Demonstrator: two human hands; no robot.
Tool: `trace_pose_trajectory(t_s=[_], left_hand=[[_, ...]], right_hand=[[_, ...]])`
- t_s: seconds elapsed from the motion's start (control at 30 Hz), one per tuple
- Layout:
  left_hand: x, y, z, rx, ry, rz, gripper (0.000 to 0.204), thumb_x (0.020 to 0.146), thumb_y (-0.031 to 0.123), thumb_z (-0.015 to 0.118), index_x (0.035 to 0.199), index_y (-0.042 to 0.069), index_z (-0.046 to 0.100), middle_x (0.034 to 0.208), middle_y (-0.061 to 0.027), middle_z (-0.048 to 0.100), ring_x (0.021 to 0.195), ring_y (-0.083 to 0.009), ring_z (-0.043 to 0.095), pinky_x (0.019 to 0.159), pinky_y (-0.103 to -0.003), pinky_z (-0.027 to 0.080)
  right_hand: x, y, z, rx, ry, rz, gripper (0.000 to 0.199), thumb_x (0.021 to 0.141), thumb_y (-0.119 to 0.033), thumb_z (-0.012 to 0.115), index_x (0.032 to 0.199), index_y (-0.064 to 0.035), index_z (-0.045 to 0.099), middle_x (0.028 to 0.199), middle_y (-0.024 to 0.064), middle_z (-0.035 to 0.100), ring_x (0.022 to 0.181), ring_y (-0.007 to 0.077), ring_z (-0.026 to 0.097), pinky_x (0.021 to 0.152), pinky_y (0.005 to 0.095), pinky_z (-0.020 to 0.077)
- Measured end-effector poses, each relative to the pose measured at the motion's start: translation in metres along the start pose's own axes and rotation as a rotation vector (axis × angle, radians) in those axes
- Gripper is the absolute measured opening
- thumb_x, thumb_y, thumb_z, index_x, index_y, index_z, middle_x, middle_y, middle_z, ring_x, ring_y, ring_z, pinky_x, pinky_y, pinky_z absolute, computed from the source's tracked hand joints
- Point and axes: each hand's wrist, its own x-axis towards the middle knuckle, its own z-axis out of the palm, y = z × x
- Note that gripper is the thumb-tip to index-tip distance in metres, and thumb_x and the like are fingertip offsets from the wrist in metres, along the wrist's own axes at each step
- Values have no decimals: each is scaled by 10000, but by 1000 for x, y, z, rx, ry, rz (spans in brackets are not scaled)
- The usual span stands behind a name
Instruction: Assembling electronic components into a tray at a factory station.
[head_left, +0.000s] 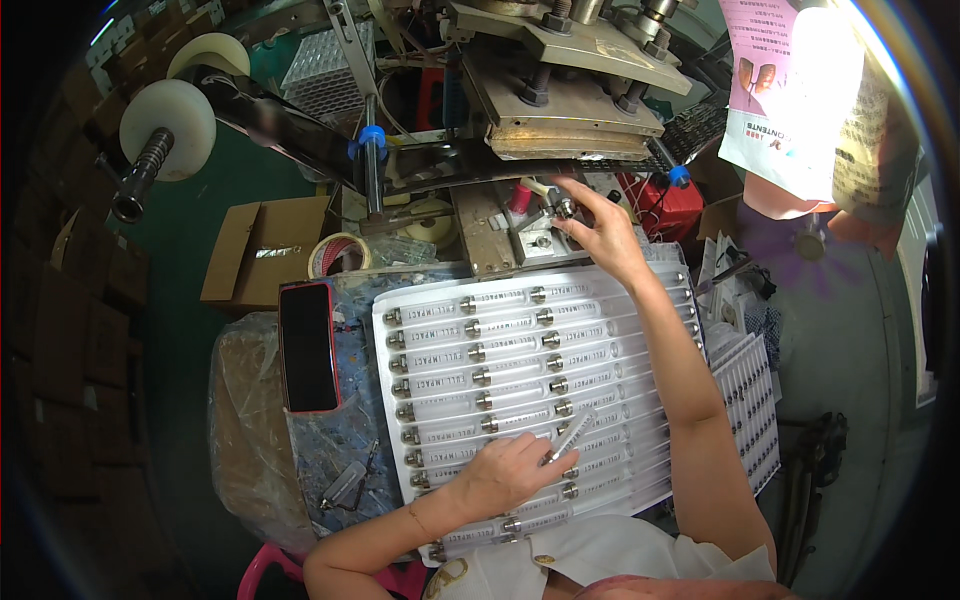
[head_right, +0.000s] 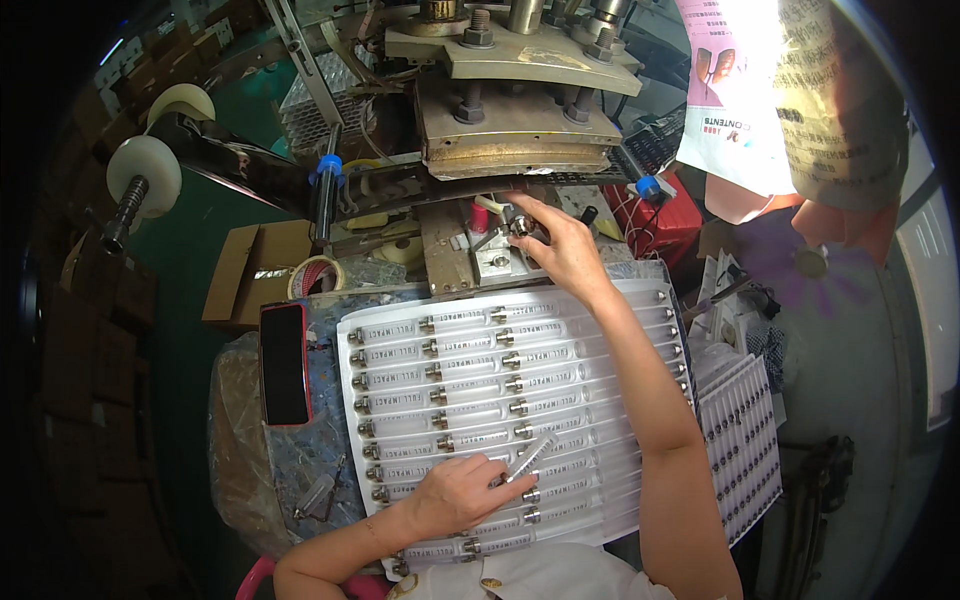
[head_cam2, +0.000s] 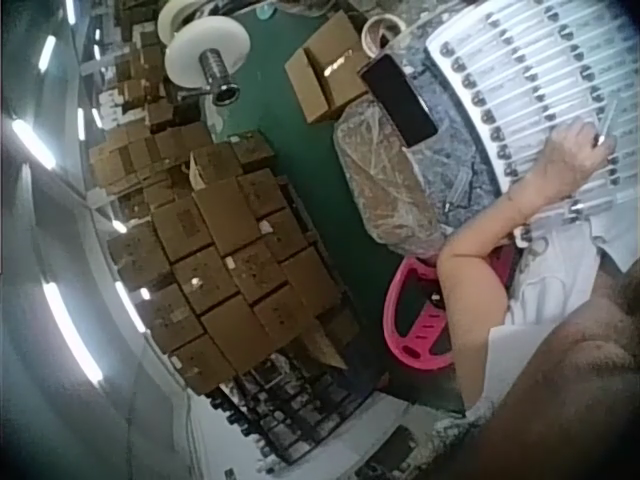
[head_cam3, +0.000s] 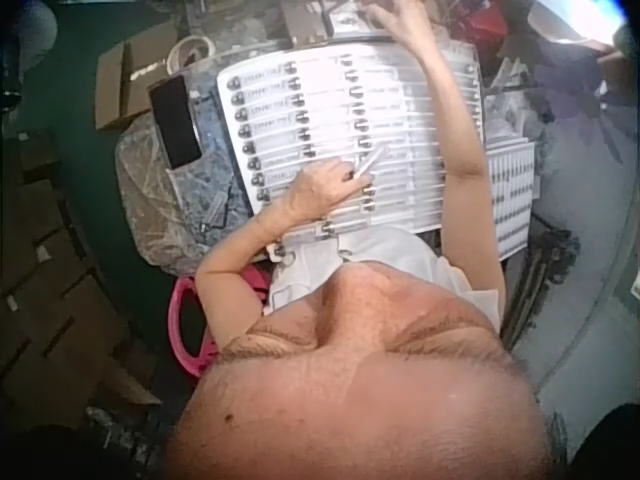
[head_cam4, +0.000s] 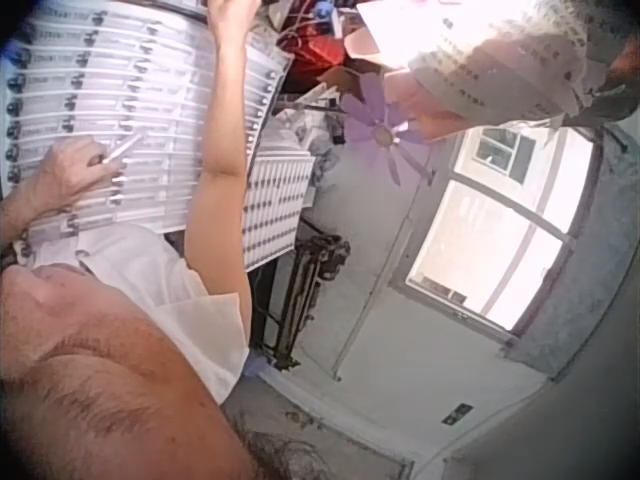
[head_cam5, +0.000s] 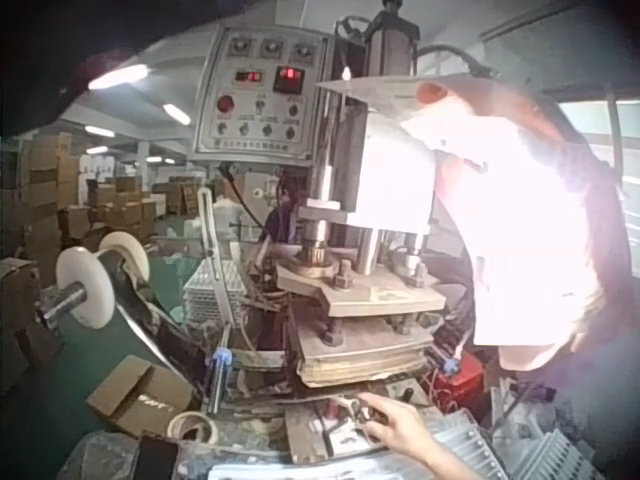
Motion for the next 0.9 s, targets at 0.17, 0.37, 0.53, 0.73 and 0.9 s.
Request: trace_pose_trajectory(t_s=[0.17,0.37,0.53,0.73,0.9], left_hand=[[1,3,-5,-21,-41,-7,377,750,95,585,1122,129,635,768,-9,493,679,-151,528,543,-262,446],[7,8,-18,-262,73,-117,384,803,150,668,1184,120,624,780,-34,581,670,-180,579,545,-274,474],[15,36,-26,-379,55,-398,385,794,115,709,1168,67,633,824,-81,647,668,-202,618,600,-299,503],[1,72,17,-288,-4,-212,295,807,178,706,1058,47,623,891,-101,665,735,-237,650,639,-309,521],[-7,87,35,9,-145,-107,277,775,199,698,1011,74,626,812,-39,584,713,-193,598,585,-292,483]], right_hand=[[0,-1,-3,3,-31,23,596,768,-112,746,1317,-96,515,1167,140,633,920,179,616,832,305,488],[-19,13,-35,113,-18,199,682,764,-190,752,1375,-152,452,1092,137,631,994,229,625,868,347,497],[-56,65,-80,-86,-38,208,303,799,-134,687,1097,-81,662,903,110,692,787,231,673,730,344,518],[-72,74,-80,-261,-273,25,205,748,-163,693,927,-65,697,896,103,666,872,281,626,789,383,490],[-81,72,-79,-442,-278,-163,201,725,-148,709,904,-60,693,899,96,605,950,277,577,830,375,466]])
